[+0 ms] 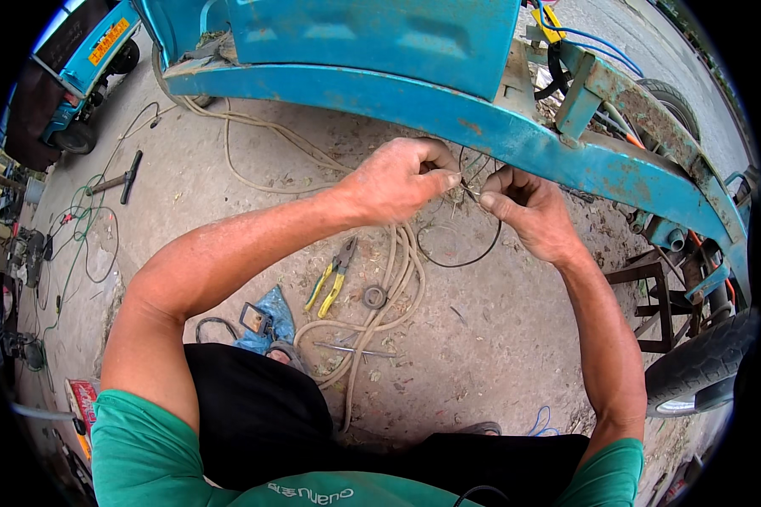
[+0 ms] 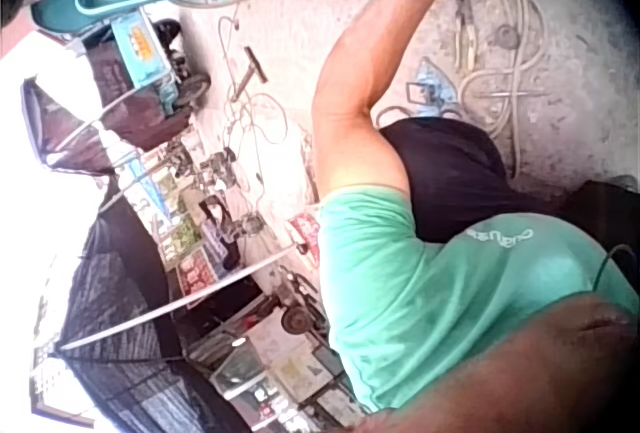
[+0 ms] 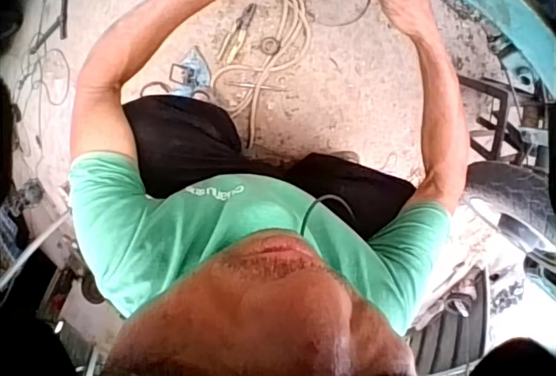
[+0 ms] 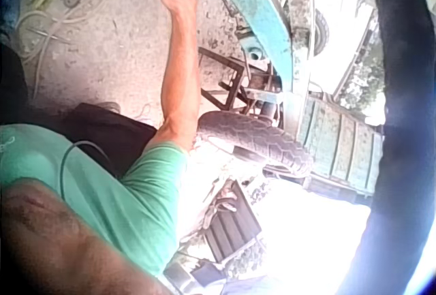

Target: The person strips insulation from wires using pliers, twists the exposed strands together, and wraps the connection with electrical tape. The person repeats this process for multiple wire pairs.

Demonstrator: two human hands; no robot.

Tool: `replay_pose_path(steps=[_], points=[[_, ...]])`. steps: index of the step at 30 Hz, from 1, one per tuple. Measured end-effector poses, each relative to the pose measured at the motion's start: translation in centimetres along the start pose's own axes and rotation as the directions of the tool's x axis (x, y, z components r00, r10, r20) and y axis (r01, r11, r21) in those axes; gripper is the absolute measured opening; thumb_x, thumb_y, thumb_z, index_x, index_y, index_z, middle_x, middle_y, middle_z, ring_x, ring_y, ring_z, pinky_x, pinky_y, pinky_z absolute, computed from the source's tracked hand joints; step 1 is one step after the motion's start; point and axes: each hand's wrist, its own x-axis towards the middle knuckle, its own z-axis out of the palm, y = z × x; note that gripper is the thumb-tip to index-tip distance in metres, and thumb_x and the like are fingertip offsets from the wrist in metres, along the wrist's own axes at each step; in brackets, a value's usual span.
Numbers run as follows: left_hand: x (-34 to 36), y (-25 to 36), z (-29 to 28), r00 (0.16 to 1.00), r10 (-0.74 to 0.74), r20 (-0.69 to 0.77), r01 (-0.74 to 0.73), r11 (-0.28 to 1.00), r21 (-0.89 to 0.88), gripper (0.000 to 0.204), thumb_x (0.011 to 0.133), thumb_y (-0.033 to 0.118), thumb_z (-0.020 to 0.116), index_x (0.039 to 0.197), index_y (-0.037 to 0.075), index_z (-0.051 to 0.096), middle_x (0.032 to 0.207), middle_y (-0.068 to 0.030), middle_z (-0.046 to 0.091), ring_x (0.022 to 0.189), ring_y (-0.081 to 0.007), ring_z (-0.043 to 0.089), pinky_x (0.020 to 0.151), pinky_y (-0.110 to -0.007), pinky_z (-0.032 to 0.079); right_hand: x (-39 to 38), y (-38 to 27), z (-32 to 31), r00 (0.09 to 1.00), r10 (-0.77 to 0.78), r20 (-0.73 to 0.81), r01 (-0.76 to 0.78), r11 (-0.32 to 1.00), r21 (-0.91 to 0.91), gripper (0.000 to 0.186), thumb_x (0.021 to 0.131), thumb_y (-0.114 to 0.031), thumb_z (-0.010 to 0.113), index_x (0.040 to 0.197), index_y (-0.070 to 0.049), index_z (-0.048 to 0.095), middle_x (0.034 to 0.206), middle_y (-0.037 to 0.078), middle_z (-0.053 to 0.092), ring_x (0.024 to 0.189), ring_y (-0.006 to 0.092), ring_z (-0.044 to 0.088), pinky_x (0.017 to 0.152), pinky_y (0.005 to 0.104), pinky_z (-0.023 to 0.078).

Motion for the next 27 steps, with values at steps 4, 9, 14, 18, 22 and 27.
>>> replay_pose_path(steps=[4, 9, 14, 18, 22, 27], points=[[0.3, -0.3, -0.2, 0.999, -0.024, -0.043, 0.024, 1.0, 0.0, 0.034, 0.093, 0.029, 0.064, 0.101, -0.005, 0.066, 0.077, -0.0045, 0.061, 0.063, -0.0118, 0.055, 0.059, -0.029, 0.046, 0.1, 1.5, -1.7, 0.996, -0.076, 0.043, 0.069, 0.989, 0.134, 0.021, 0.086, -0.021, 0.075, 0.094, -0.004, 0.065, 0.083, 0.002, 0.065, 0.078, 0.0122, 0.058, 0.072, 0.0314, 0.048], [0.3, 0.7, -0.3, 0.997, -0.079, 0.023, 0.08, 0.996, -0.044, 0.031, 0.093, 0.027, 0.064, 0.101, -0.003, 0.066, 0.076, -0.0032, 0.06, 0.063, -0.011, 0.055, 0.058, -0.029, 0.045, 0.4, 1.3, -1.8, 0.998, -0.025, 0.062, 0.002, 0.935, 0.355, 0.019, 0.089, -0.023, 0.073, 0.093, -0.006, 0.065, 0.094, 0.003, 0.065, 0.085, 0.0132, 0.059, 0.07, 0.0288, 0.045], [0.4, 0.4, 0.0, 0.995, -0.075, 0.062, 0.082, 0.99, -0.116, 0.027, 0.094, 0.025, 0.064, 0.101, -0.002, 0.066, 0.077, -0.0021, 0.059, 0.064, -0.0096, 0.054, 0.058, -0.028, 0.045, 0.9, 0.1, 0.4, 0.999, 0.036, 0.034, -0.05, 0.816, 0.576, 0.024, 0.089, -0.021, 0.074, 0.104, -0.006, 0.065, 0.09, 0.001, 0.064, 0.084, 0.0105, 0.059, 0.066, 0.0257, 0.042], [0.5, 0.3, 0.2, 0.994, -0.07, 0.078, 0.083, 0.981, -0.173, 0.028, 0.095, 0.026, 0.064, 0.102, -0.001, 0.066, 0.079, -0.0026, 0.06, 0.064, -0.009, 0.054, 0.058, -0.027, 0.045, 1.8, 0.9, 0.9, 0.997, 0.072, -0.027, -0.038, 0.763, 0.645, 0.023, 0.088, -0.019, 0.075, 0.104, -0.008, 0.064, 0.092, -0.001, 0.064, 0.086, 0.0109, 0.06, 0.067, 0.0265, 0.042], [0.5, 0.3, 0.2, 0.995, -0.088, 0.046, 0.094, 0.984, -0.154, 0.027, 0.094, 0.024, 0.065, 0.102, -0.001, 0.066, 0.082, -0.0028, 0.062, 0.065, -0.009, 0.055, 0.059, -0.027, 0.047, 1.9, 1.2, 1.2, 0.995, 0.082, -0.054, -0.026, 0.751, 0.66, 0.023, 0.087, -0.019, 0.076, 0.104, -0.011, 0.063, 0.093, -0.002, 0.064, 0.086, 0.0107, 0.06, 0.068, 0.0265, 0.042], [0.4, 0.6, 0.3, 0.99, 0.04, -0.134, -0.062, 0.985, -0.163, 0.029, 0.092, 0.024, 0.068, 0.104, -0.002, 0.068, 0.09, -0.0049, 0.066, 0.078, -0.0096, 0.058, 0.069, -0.028, 0.049, 1.9, 0.3, 2.6, 0.982, 0.121, -0.143, 0.007, 0.738, 0.674, 0.023, 0.086, -0.017, 0.077, 0.103, -0.012, 0.064, 0.092, -0.002, 0.064, 0.086, 0.0104, 0.059, 0.07, 0.0265, 0.043]])
